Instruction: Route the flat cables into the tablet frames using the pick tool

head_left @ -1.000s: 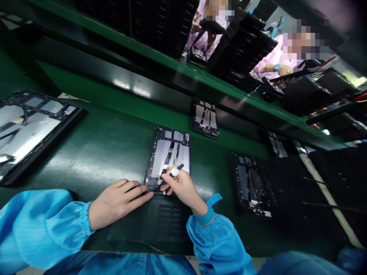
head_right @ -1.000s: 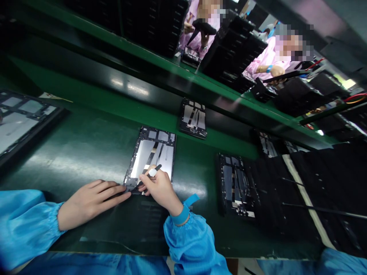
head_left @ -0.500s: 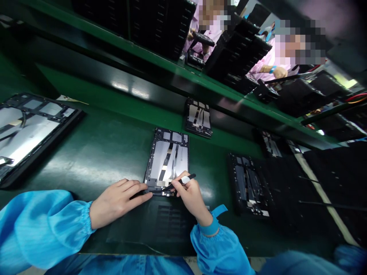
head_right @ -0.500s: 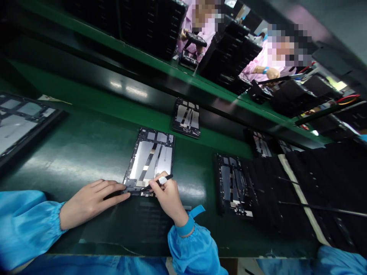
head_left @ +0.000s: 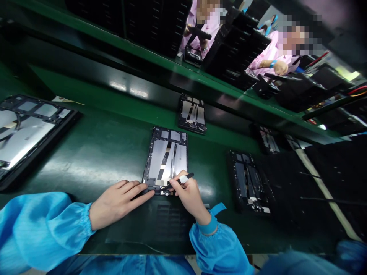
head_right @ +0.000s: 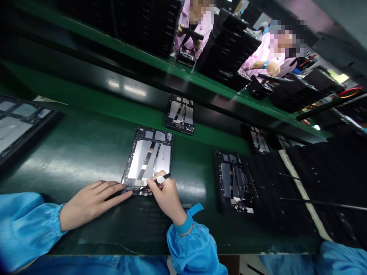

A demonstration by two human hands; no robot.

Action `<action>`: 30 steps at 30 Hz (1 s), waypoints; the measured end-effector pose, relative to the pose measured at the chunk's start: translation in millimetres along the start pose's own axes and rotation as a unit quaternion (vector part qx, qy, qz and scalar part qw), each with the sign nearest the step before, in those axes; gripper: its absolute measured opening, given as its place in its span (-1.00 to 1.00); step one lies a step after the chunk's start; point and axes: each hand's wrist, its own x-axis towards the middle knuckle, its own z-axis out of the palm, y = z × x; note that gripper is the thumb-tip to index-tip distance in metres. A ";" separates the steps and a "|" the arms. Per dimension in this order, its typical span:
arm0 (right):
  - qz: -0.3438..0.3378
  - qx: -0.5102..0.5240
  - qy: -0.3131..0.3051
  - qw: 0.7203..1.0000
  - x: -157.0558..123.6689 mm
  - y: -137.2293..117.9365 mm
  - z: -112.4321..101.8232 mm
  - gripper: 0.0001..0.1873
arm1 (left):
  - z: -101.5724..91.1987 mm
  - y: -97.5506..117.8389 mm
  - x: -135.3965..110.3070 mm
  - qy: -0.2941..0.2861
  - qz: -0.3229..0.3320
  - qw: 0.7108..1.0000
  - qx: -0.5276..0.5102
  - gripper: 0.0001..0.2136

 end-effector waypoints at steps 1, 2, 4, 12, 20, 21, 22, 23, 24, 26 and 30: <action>-0.002 -0.006 0.000 1.000 0.0 0.2 0.1 -0.73 | -0.4 -0.3 0.5 0.003 0.000 1.000 0.000 -0.46; -0.003 -0.011 0.000 1.000 0.1 0.4 0.1 -0.74 | -1.3 -0.4 1.2 0.006 0.002 1.000 0.000 -0.47; -0.006 -0.019 -0.001 1.000 0.3 0.7 0.1 -0.74 | -4.0 0.4 4.2 0.013 0.004 1.000 0.000 -0.51; -0.023 -0.018 0.005 1.000 -0.2 0.8 0.4 -0.72 | -14.9 12.3 24.4 -0.043 -0.018 0.999 -0.011 -0.51; -0.103 0.095 0.238 0.961 6.8 24.7 -1.5 -0.74 | -17.7 -11.3 15.4 0.014 0.002 0.994 -0.104 -0.66; -0.099 0.117 0.225 0.962 9.5 25.2 0.6 -0.74 | -19.6 -9.8 18.1 0.025 0.003 0.995 -0.101 -0.71; -0.098 0.135 0.210 0.963 12.6 24.1 4.4 -0.73 | -21.5 -7.4 21.2 0.037 0.004 0.995 -0.094 -0.74; -0.098 0.149 0.188 0.966 16.4 21.3 9.8 -0.72 | -23.1 -5.0 24.2 0.044 0.002 0.996 -0.079 -0.75; -0.098 0.158 0.156 0.970 21.0 17.1 16.8 -0.72 | -24.3 -3.4 26.6 0.046 -0.002 0.997 -0.058 -0.73; -0.101 0.162 0.077 0.979 33.1 6.4 32.9 -0.71 | -24.5 -5.8 29.4 0.037 -0.014 0.999 -0.005 -0.70; -0.137 0.141 0.041 0.980 69.9 -6.5 52.2 -0.68 | -14.7 -51.5 35.8 0.006 -0.067 0.995 0.069 -0.66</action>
